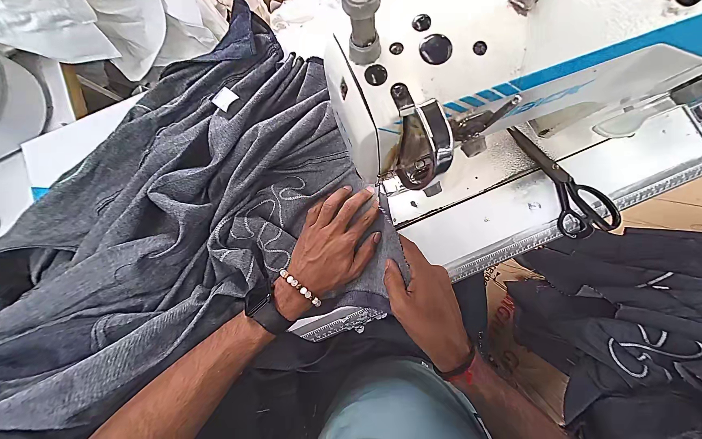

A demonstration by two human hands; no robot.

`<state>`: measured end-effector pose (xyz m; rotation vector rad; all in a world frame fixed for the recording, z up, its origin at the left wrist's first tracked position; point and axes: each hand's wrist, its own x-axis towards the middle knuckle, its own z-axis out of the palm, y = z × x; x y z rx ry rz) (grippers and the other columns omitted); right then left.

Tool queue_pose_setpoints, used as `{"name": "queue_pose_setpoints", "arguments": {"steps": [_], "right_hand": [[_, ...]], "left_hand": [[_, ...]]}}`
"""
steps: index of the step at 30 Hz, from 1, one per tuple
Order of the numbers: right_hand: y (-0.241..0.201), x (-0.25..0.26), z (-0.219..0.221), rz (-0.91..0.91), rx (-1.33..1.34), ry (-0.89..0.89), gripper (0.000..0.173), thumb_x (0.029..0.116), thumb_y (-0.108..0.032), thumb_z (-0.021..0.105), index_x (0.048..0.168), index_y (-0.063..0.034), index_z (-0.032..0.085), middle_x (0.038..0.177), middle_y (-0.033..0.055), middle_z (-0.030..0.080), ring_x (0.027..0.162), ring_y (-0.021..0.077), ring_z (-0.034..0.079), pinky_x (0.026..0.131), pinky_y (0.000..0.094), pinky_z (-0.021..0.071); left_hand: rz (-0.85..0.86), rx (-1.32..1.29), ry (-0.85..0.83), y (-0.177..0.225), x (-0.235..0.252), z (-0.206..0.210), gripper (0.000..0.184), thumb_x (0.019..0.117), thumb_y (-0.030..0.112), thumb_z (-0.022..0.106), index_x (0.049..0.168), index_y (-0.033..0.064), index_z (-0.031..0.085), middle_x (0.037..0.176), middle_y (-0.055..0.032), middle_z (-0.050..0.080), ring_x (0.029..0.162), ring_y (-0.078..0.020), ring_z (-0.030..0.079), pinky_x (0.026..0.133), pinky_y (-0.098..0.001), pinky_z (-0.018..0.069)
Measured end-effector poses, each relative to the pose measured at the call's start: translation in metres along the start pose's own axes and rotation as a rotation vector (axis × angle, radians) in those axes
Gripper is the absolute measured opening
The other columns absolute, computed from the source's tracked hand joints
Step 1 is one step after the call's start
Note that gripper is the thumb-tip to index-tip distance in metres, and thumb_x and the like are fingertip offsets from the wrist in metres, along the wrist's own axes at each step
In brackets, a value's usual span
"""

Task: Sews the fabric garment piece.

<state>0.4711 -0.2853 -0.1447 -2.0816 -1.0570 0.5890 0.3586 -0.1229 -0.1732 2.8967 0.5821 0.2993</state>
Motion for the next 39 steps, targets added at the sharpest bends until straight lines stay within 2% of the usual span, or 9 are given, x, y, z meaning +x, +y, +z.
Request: {"name": "queue_pose_setpoints", "arguments": {"steps": [9, 16, 18, 24, 29, 34, 36, 38, 39], "right_hand": [[0.000, 0.012, 0.004, -0.026, -0.084, 0.043, 0.045, 0.0967, -0.023, 0.053, 0.136, -0.0046, 0.065, 0.064, -0.0016, 0.065, 0.053, 0.0111, 0.060, 0.050, 0.0319, 0.0496], [0.002, 0.017, 0.004, -0.017, -0.137, 0.085, 0.043, 0.0937, -0.022, 0.055, 0.131, -0.0075, 0.069, 0.065, -0.0014, 0.065, 0.054, 0.0122, 0.060, 0.050, 0.0345, 0.0487], [0.001, 0.020, 0.004, -0.004, -0.138, 0.094, 0.043, 0.0934, -0.023, 0.056, 0.132, -0.0091, 0.069, 0.062, -0.0021, 0.061, 0.052, 0.0126, 0.056, 0.049, 0.0348, 0.0461], [0.002, 0.038, 0.008, 0.021, -0.127, 0.137, 0.030, 0.0915, -0.022, 0.061, 0.120, -0.0138, 0.070, 0.061, -0.0045, 0.058, 0.051, 0.0114, 0.054, 0.047, 0.0337, 0.0445], [-0.004, 0.056, 0.012, 0.059, -0.178, 0.159, 0.020, 0.0911, -0.023, 0.064, 0.109, -0.0144, 0.068, 0.059, -0.0045, 0.053, 0.050, 0.0132, 0.052, 0.046, 0.0345, 0.0423], [-0.007, 0.071, 0.018, 0.052, -0.222, 0.188, 0.019, 0.0910, -0.024, 0.068, 0.106, -0.0120, 0.070, 0.063, -0.0001, 0.059, 0.054, 0.0191, 0.059, 0.049, 0.0397, 0.0460], [-0.007, 0.075, 0.018, 0.058, -0.216, 0.188, 0.019, 0.0907, -0.024, 0.067, 0.106, -0.0123, 0.070, 0.063, -0.0002, 0.058, 0.055, 0.0197, 0.058, 0.049, 0.0413, 0.0456], [-0.005, 0.078, 0.018, 0.047, -0.235, 0.167, 0.023, 0.0921, -0.026, 0.063, 0.108, -0.0112, 0.067, 0.061, -0.0001, 0.055, 0.054, 0.0206, 0.058, 0.048, 0.0423, 0.0452], [-0.005, 0.080, 0.015, 0.045, -0.232, 0.124, 0.024, 0.0928, -0.030, 0.062, 0.105, -0.0090, 0.065, 0.062, 0.0017, 0.055, 0.056, 0.0223, 0.059, 0.050, 0.0438, 0.0460]], "left_hand": [[0.020, 0.012, 0.014, -0.007, 0.004, -0.002, 0.044, 0.1049, 0.044, 0.044, 0.140, 0.0275, 0.064, 0.154, 0.0005, 0.051, 0.146, -0.0243, 0.039, 0.119, -0.0470, 0.0284], [0.042, 0.031, 0.042, -0.007, 0.007, -0.001, 0.043, 0.1047, 0.044, 0.045, 0.141, 0.0293, 0.064, 0.149, -0.0017, 0.055, 0.142, -0.0255, 0.043, 0.118, -0.0469, 0.0277], [0.050, 0.037, 0.056, -0.008, 0.008, -0.001, 0.042, 0.1043, 0.044, 0.046, 0.139, 0.0292, 0.065, 0.148, -0.0018, 0.056, 0.142, -0.0258, 0.043, 0.118, -0.0470, 0.0281], [0.094, 0.042, 0.083, -0.013, 0.013, -0.002, 0.039, 0.1041, 0.042, 0.049, 0.136, 0.0295, 0.068, 0.145, -0.0020, 0.058, 0.139, -0.0257, 0.045, 0.116, -0.0467, 0.0293], [0.169, 0.055, 0.117, -0.019, 0.020, -0.004, 0.034, 0.1035, 0.041, 0.052, 0.127, 0.0268, 0.073, 0.138, -0.0043, 0.062, 0.133, -0.0269, 0.049, 0.111, -0.0468, 0.0329], [0.231, 0.068, 0.150, -0.019, 0.022, -0.007, 0.030, 0.1023, 0.030, 0.053, 0.118, 0.0174, 0.075, 0.129, -0.0073, 0.067, 0.127, -0.0288, 0.055, 0.108, -0.0470, 0.0397], [0.142, 0.083, 0.106, -0.005, 0.016, -0.007, 0.033, 0.1031, 0.025, 0.050, 0.124, 0.0132, 0.072, 0.134, -0.0070, 0.066, 0.128, -0.0275, 0.057, 0.107, -0.0443, 0.0439], [0.027, 0.027, 0.062, 0.001, 0.008, -0.003, 0.039, 0.1044, 0.026, 0.045, 0.136, 0.0185, 0.067, 0.145, -0.0054, 0.060, 0.138, -0.0271, 0.051, 0.112, -0.0448, 0.0417], [0.013, -0.006, 0.053, -0.003, 0.007, -0.002, 0.041, 0.1047, 0.028, 0.044, 0.139, 0.0217, 0.065, 0.148, -0.0046, 0.057, 0.142, -0.0271, 0.047, 0.114, -0.0462, 0.0402]]}}
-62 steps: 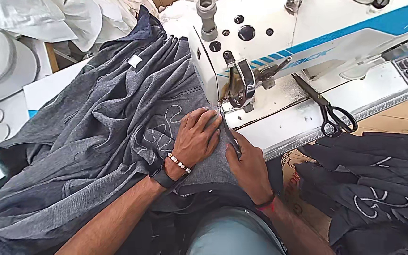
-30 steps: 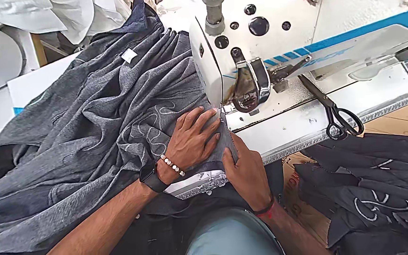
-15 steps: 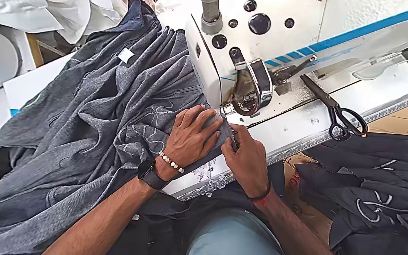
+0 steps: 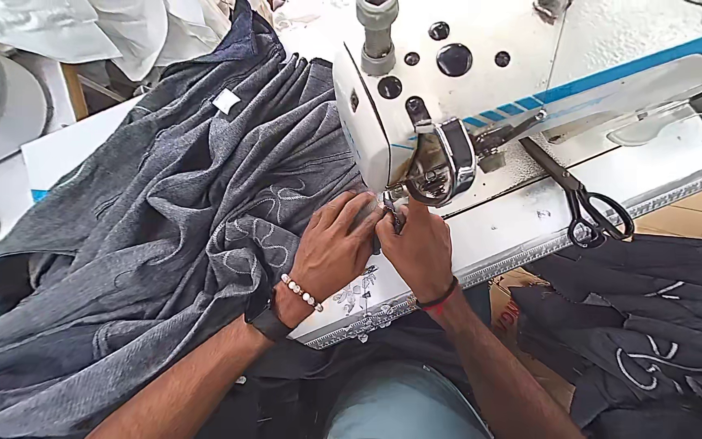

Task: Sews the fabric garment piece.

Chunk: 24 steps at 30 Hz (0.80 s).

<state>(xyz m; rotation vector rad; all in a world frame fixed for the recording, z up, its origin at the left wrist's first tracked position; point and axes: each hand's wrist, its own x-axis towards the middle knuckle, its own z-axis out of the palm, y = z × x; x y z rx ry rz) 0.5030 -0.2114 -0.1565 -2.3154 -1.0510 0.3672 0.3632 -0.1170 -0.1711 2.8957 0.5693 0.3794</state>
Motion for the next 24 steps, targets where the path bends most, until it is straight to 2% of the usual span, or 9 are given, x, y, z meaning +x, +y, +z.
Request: {"name": "queue_pose_setpoints", "arguments": {"steps": [4, 5, 7, 8, 9, 13, 17, 21, 24], "right_hand": [[0.015, 0.024, -0.026, -0.081, 0.002, -0.169, 0.047, 0.0951, -0.054, 0.060, 0.095, -0.0079, 0.068, 0.064, 0.0055, 0.058, 0.058, 0.0243, 0.060, 0.052, 0.0476, 0.0495], [0.017, 0.027, -0.038, -0.091, -0.096, -0.103, 0.045, 0.0966, -0.054, 0.061, 0.089, -0.0104, 0.070, 0.066, 0.0081, 0.062, 0.061, 0.0280, 0.064, 0.051, 0.0495, 0.0497], [0.016, 0.026, -0.057, -0.037, -0.310, 0.052, 0.044, 0.0981, -0.042, 0.057, 0.066, -0.0114, 0.058, 0.059, 0.0098, 0.057, 0.055, 0.0319, 0.062, 0.044, 0.0492, 0.0409], [0.017, 0.023, -0.062, 0.000, -0.355, 0.088, 0.045, 0.0999, -0.040, 0.054, 0.064, -0.0119, 0.054, 0.059, 0.0088, 0.056, 0.055, 0.0311, 0.060, 0.045, 0.0482, 0.0383], [0.020, 0.019, -0.063, 0.003, -0.347, 0.117, 0.043, 0.1005, -0.040, 0.052, 0.068, -0.0123, 0.056, 0.061, 0.0075, 0.056, 0.058, 0.0301, 0.060, 0.047, 0.0477, 0.0385], [0.038, -0.004, -0.029, -0.095, -0.164, 0.127, 0.046, 0.0931, -0.054, 0.064, 0.107, -0.0106, 0.072, 0.094, 0.0095, 0.064, 0.092, 0.0328, 0.061, 0.072, 0.0509, 0.0477], [0.043, -0.013, -0.008, -0.053, -0.158, 0.256, 0.034, 0.0907, -0.048, 0.067, 0.103, -0.0175, 0.073, 0.095, 0.0038, 0.062, 0.094, 0.0262, 0.058, 0.076, 0.0455, 0.0429], [0.044, -0.015, -0.006, -0.048, -0.102, 0.272, 0.030, 0.0938, -0.045, 0.066, 0.104, -0.0183, 0.076, 0.092, 0.0019, 0.064, 0.091, 0.0242, 0.058, 0.077, 0.0444, 0.0426], [0.047, -0.016, -0.006, -0.063, -0.066, 0.293, 0.026, 0.0942, -0.044, 0.068, 0.102, -0.0211, 0.078, 0.090, -0.0011, 0.065, 0.090, 0.0215, 0.059, 0.077, 0.0429, 0.0433]], "left_hand": [[0.119, -0.052, -0.022, -0.034, 0.008, -0.008, 0.039, 0.1039, 0.036, 0.046, 0.136, 0.0277, 0.068, 0.147, -0.0032, 0.058, 0.144, -0.0284, 0.044, 0.116, -0.0523, 0.0349], [0.142, -0.042, -0.032, -0.040, 0.010, -0.010, 0.040, 0.1040, 0.037, 0.046, 0.138, 0.0310, 0.066, 0.148, -0.0029, 0.058, 0.144, -0.0285, 0.043, 0.118, -0.0528, 0.0338], [0.168, -0.015, -0.037, -0.041, 0.010, -0.011, 0.042, 0.1035, 0.036, 0.046, 0.142, 0.0351, 0.063, 0.148, -0.0043, 0.057, 0.145, -0.0304, 0.042, 0.118, -0.0549, 0.0314], [0.181, -0.003, -0.030, -0.039, 0.010, -0.010, 0.042, 0.1031, 0.035, 0.047, 0.142, 0.0360, 0.062, 0.148, -0.0058, 0.057, 0.144, -0.0320, 0.042, 0.119, -0.0561, 0.0310], [0.200, 0.006, -0.020, -0.036, 0.010, -0.009, 0.041, 0.1028, 0.034, 0.048, 0.141, 0.0355, 0.063, 0.147, -0.0070, 0.057, 0.144, -0.0332, 0.043, 0.118, -0.0562, 0.0314], [0.353, -0.039, -0.022, -0.018, 0.017, -0.013, 0.034, 0.1039, 0.022, 0.052, 0.133, 0.0189, 0.069, 0.138, -0.0083, 0.064, 0.133, -0.0270, 0.056, 0.115, -0.0451, 0.0427], [0.296, -0.053, 0.044, 0.008, 0.038, -0.019, 0.022, 0.1018, 0.014, 0.055, 0.117, 0.0093, 0.070, 0.115, -0.0082, 0.073, 0.104, -0.0236, 0.071, 0.081, -0.0379, 0.0592], [0.321, 0.022, 0.136, 0.016, 0.054, -0.012, 0.021, 0.1022, 0.013, 0.059, 0.121, 0.0087, 0.068, 0.105, -0.0082, 0.075, 0.092, -0.0242, 0.073, 0.076, -0.0379, 0.0582], [0.330, 0.045, 0.162, 0.011, 0.056, -0.010, 0.017, 0.0998, 0.009, 0.061, 0.114, 0.0088, 0.070, 0.088, -0.0073, 0.071, 0.079, -0.0236, 0.070, 0.066, -0.0383, 0.0548]]}}
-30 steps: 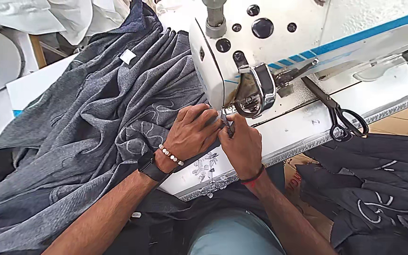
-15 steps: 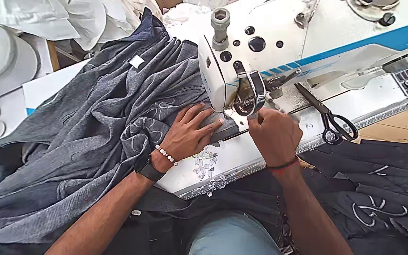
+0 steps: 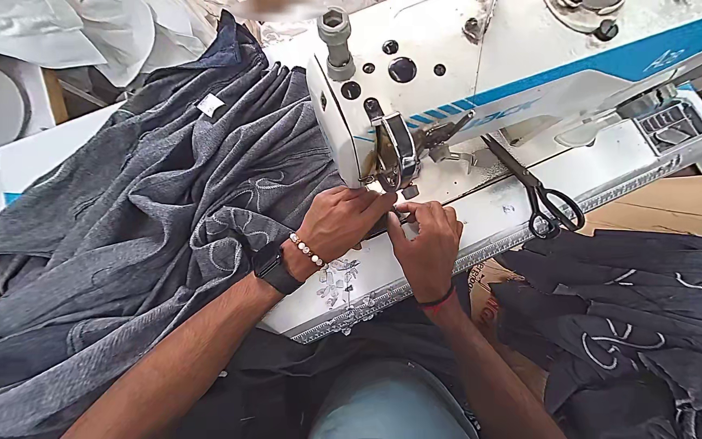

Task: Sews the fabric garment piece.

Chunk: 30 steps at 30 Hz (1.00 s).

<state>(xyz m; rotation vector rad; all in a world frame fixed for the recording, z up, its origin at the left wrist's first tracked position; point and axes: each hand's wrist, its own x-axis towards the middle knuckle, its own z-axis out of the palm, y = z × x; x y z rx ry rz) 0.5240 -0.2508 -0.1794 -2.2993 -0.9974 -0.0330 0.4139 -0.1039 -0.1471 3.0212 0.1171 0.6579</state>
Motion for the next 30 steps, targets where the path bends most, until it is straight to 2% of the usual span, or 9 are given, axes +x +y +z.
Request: {"name": "queue_pose_setpoints", "arguments": {"steps": [4, 7, 11, 13, 16, 20, 23, 26, 30], "right_hand": [[0.002, -0.003, 0.001, -0.058, 0.058, 0.007, 0.017, 0.0950, -0.037, 0.069, 0.101, -0.0245, 0.079, 0.088, -0.0046, 0.068, 0.090, 0.0184, 0.060, 0.077, 0.0412, 0.0422], [0.003, -0.009, 0.003, -0.143, 0.046, 0.035, 0.016, 0.0958, -0.031, 0.068, 0.102, -0.0243, 0.081, 0.091, -0.0028, 0.071, 0.090, 0.0196, 0.061, 0.077, 0.0404, 0.0446], [0.001, -0.019, 0.002, -0.206, -0.032, 0.018, 0.023, 0.0954, -0.027, 0.063, 0.109, -0.0233, 0.081, 0.094, 0.0016, 0.068, 0.091, 0.0221, 0.060, 0.076, 0.0403, 0.0449], [0.003, -0.021, -0.002, -0.175, 0.022, 0.005, 0.026, 0.0951, -0.023, 0.062, 0.113, -0.0227, 0.080, 0.097, 0.0022, 0.069, 0.093, 0.0218, 0.061, 0.079, 0.0407, 0.0466], [0.004, -0.014, -0.006, -0.057, 0.109, 0.033, 0.021, 0.0977, -0.025, 0.063, 0.109, -0.0168, 0.079, 0.095, 0.0011, 0.072, 0.091, 0.0194, 0.064, 0.079, 0.0380, 0.0518], [-0.006, 0.000, -0.009, 0.074, 0.095, -0.072, 0.022, 0.0975, -0.040, 0.068, 0.098, -0.0221, 0.081, 0.089, -0.0028, 0.071, 0.090, 0.0205, 0.063, 0.078, 0.0414, 0.0491], [-0.013, 0.006, -0.009, 0.099, 0.045, -0.128, 0.019, 0.0930, -0.041, 0.071, 0.091, -0.0234, 0.079, 0.083, -0.0037, 0.067, 0.089, 0.0218, 0.061, 0.075, 0.0437, 0.0469], [-0.014, 0.004, 0.000, -0.011, -0.038, -0.059, 0.015, 0.0903, -0.035, 0.069, 0.086, -0.0215, 0.074, 0.081, -0.0026, 0.064, 0.088, 0.0226, 0.059, 0.074, 0.0432, 0.0435], [-0.014, -0.006, 0.005, -0.179, -0.097, -0.004, 0.015, 0.0949, -0.032, 0.066, 0.096, -0.0204, 0.076, 0.093, -0.0004, 0.069, 0.096, 0.0239, 0.060, 0.079, 0.0430, 0.0431]], "left_hand": [[-0.024, -0.008, -0.010, -0.003, -0.005, -0.001, 0.018, 0.1000, 0.011, 0.061, 0.115, 0.0087, 0.070, 0.092, -0.0075, 0.073, 0.084, -0.0235, 0.072, 0.070, -0.0388, 0.0561], [-0.002, -0.004, -0.026, -0.005, -0.005, -0.001, 0.017, 0.1002, 0.011, 0.061, 0.114, 0.0092, 0.071, 0.095, -0.0070, 0.074, 0.089, -0.0233, 0.072, 0.075, -0.0388, 0.0565], [0.059, -0.054, -0.106, -0.011, -0.011, -0.002, 0.024, 0.0998, 0.014, 0.060, 0.119, 0.0154, 0.074, 0.116, -0.0044, 0.073, 0.109, -0.0226, 0.069, 0.092, -0.0403, 0.0542], [0.066, -0.070, -0.119, -0.013, -0.017, -0.002, 0.028, 0.1005, 0.015, 0.058, 0.123, 0.0169, 0.074, 0.124, -0.0036, 0.072, 0.114, -0.0228, 0.066, 0.095, -0.0410, 0.0520], [0.061, -0.055, -0.138, -0.013, -0.024, -0.003, 0.033, 0.1009, 0.016, 0.055, 0.129, 0.0179, 0.072, 0.133, -0.0035, 0.069, 0.117, -0.0247, 0.064, 0.097, -0.0426, 0.0488], [0.043, -0.006, -0.118, -0.009, -0.028, 0.000, 0.033, 0.1012, 0.018, 0.055, 0.130, 0.0184, 0.072, 0.133, -0.0032, 0.068, 0.118, -0.0255, 0.062, 0.099, -0.0437, 0.0456], [0.016, 0.004, -0.093, -0.009, -0.032, 0.003, 0.034, 0.1008, 0.018, 0.054, 0.130, 0.0183, 0.071, 0.134, -0.0013, 0.068, 0.120, -0.0247, 0.061, 0.102, -0.0435, 0.0444], [0.000, 0.011, -0.099, -0.008, -0.032, 0.004, 0.033, 0.1013, 0.020, 0.054, 0.130, 0.0193, 0.072, 0.135, 0.0006, 0.068, 0.122, -0.0241, 0.061, 0.104, -0.0434, 0.0433], [-0.014, -0.021, -0.117, -0.007, -0.032, 0.001, 0.031, 0.1011, 0.020, 0.055, 0.127, 0.0169, 0.072, 0.134, -0.0008, 0.068, 0.122, -0.0249, 0.061, 0.104, -0.0440, 0.0440]]}}
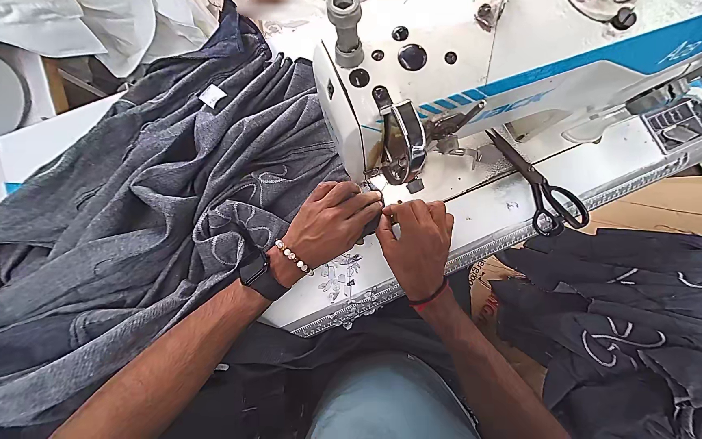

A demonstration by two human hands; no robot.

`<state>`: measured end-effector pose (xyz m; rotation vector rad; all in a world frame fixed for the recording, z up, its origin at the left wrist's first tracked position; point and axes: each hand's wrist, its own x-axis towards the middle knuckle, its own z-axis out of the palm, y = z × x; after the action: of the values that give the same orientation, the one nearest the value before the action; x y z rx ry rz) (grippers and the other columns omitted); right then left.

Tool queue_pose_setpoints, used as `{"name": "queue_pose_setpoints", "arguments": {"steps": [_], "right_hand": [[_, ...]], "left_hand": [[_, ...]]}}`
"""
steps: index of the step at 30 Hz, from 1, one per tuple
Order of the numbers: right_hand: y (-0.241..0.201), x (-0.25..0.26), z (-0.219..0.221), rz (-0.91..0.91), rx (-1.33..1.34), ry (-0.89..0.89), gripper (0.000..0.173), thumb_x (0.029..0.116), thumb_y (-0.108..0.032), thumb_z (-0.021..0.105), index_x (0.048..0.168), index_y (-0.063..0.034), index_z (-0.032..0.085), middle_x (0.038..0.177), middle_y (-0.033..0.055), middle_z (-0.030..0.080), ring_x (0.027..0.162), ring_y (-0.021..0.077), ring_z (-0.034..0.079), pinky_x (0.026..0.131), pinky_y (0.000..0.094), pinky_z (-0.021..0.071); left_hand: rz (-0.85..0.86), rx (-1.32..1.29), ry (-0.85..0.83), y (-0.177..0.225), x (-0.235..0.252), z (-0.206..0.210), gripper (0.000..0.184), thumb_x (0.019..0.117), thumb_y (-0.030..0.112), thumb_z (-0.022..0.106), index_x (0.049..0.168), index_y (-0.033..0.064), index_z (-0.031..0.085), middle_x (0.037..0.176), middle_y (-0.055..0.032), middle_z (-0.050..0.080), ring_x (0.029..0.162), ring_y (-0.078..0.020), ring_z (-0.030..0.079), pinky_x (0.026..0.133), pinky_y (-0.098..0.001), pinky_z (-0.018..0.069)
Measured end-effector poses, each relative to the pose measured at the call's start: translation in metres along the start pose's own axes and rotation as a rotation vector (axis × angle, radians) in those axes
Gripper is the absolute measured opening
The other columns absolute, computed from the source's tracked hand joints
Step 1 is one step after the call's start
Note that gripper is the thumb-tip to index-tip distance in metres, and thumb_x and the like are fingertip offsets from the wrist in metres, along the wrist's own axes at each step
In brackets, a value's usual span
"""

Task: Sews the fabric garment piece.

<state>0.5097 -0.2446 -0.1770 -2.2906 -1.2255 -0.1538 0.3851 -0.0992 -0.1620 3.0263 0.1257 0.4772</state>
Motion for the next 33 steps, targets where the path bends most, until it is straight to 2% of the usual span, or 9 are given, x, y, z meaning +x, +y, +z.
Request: {"name": "queue_pose_setpoints", "arguments": {"steps": [3, 6, 10, 13, 15, 18, 22, 25, 33], "right_hand": [[0.004, -0.010, 0.000, -0.105, 0.007, 0.023, 0.018, 0.0983, -0.028, 0.063, 0.101, -0.0199, 0.078, 0.102, 0.0001, 0.071, 0.103, 0.0241, 0.060, 0.083, 0.0435, 0.0427], [0.009, -0.018, -0.013, -0.113, 0.074, -0.075, 0.023, 0.0964, -0.023, 0.060, 0.108, -0.0259, 0.080, 0.113, -0.0040, 0.070, 0.111, 0.0203, 0.059, 0.086, 0.0428, 0.0433], [0.022, -0.014, -0.026, -0.028, 0.229, -0.034, 0.019, 0.0928, -0.016, 0.064, 0.103, -0.0193, 0.080, 0.109, -0.0013, 0.075, 0.100, 0.0184, 0.068, 0.081, 0.0398, 0.0545], [0.027, -0.005, -0.022, -0.098, 0.203, -0.109, 0.024, 0.0950, -0.025, 0.065, 0.115, -0.0171, 0.075, 0.114, 0.0027, 0.072, 0.103, 0.0220, 0.065, 0.083, 0.0415, 0.0522], [0.027, 0.002, -0.015, -0.176, 0.197, -0.107, 0.022, 0.0973, -0.029, 0.066, 0.114, -0.0186, 0.076, 0.113, 0.0026, 0.072, 0.101, 0.0218, 0.065, 0.082, 0.0415, 0.0507], [0.026, 0.006, -0.008, -0.246, 0.197, -0.047, 0.018, 0.1001, -0.025, 0.065, 0.110, -0.0203, 0.079, 0.109, 0.0021, 0.074, 0.097, 0.0213, 0.067, 0.078, 0.0398, 0.0509], [0.027, -0.001, -0.006, -0.312, 0.143, -0.015, 0.020, 0.1009, -0.015, 0.061, 0.109, -0.0212, 0.079, 0.111, -0.0009, 0.076, 0.102, 0.0171, 0.068, 0.082, 0.0392, 0.0493], [0.029, -0.003, -0.005, -0.336, 0.136, -0.022, 0.022, 0.1012, -0.013, 0.059, 0.110, -0.0212, 0.078, 0.111, -0.0011, 0.075, 0.107, 0.0172, 0.067, 0.085, 0.0393, 0.0483], [0.029, -0.002, -0.005, -0.305, 0.161, -0.084, 0.023, 0.1023, -0.015, 0.057, 0.112, -0.0234, 0.077, 0.113, -0.0005, 0.072, 0.114, 0.0196, 0.063, 0.091, 0.0409, 0.0467]], "left_hand": [[0.012, -0.029, -0.020, 0.000, 0.001, -0.001, 0.032, 0.1015, 0.023, 0.053, 0.128, 0.0167, 0.070, 0.135, -0.0025, 0.067, 0.123, -0.0256, 0.060, 0.104, -0.0445, 0.0442], [0.036, -0.048, -0.012, -0.004, 0.000, -0.003, 0.035, 0.1045, 0.034, 0.052, 0.131, 0.0214, 0.071, 0.136, -0.0026, 0.067, 0.126, -0.0248, 0.059, 0.107, -0.0443, 0.0423], [0.063, 0.046, -0.002, -0.003, -0.003, -0.005, 0.036, 0.1046, 0.040, 0.055, 0.130, 0.0217, 0.073, 0.137, -0.0018, 0.066, 0.127, -0.0249, 0.057, 0.108, -0.0436, 0.0400], [-0.032, 0.010, 0.038, 0.008, -0.001, -0.003, 0.028, 0.1023, 0.033, 0.058, 0.118, 0.0200, 0.078, 0.127, -0.0016, 0.071, 0.123, -0.0258, 0.059, 0.104, -0.0443, 0.0422], [-0.212, -0.135, 0.062, 0.016, 0.003, 0.001, 0.023, 0.0971, 0.033, 0.063, 0.101, 0.0213, 0.082, 0.119, -0.0001, 0.072, 0.119, -0.0244, 0.059, 0.101, -0.0449, 0.0439], [-0.346, -0.238, 0.057, 0.020, 0.003, 0.003, 0.023, 0.0957, 0.036, 0.064, 0.094, 0.0228, 0.083, 0.118, 0.0011, 0.070, 0.119, -0.0239, 0.057, 0.098, -0.0455, 0.0431], [-0.331, -0.232, 0.110, 0.020, -0.008, 0.002, 0.027, 0.1002, 0.031, 0.057, 0.107, 0.0182, 0.080, 0.124, -0.0036, 0.070, 0.125, -0.0264, 0.056, 0.105, -0.0452, 0.0442], [-0.349, -0.136, 0.096, 0.013, -0.004, -0.001, 0.033, 0.1031, 0.030, 0.052, 0.124, 0.0165, 0.074, 0.129, -0.0068, 0.068, 0.125, -0.0284, 0.058, 0.102, -0.0458, 0.0462], [-0.299, 0.016, 0.068, 0.008, -0.004, 0.001, 0.035, 0.1032, 0.033, 0.051, 0.125, 0.0194, 0.075, 0.128, -0.0021, 0.071, 0.121, -0.0257, 0.061, 0.100, -0.0455, 0.0443]]}}
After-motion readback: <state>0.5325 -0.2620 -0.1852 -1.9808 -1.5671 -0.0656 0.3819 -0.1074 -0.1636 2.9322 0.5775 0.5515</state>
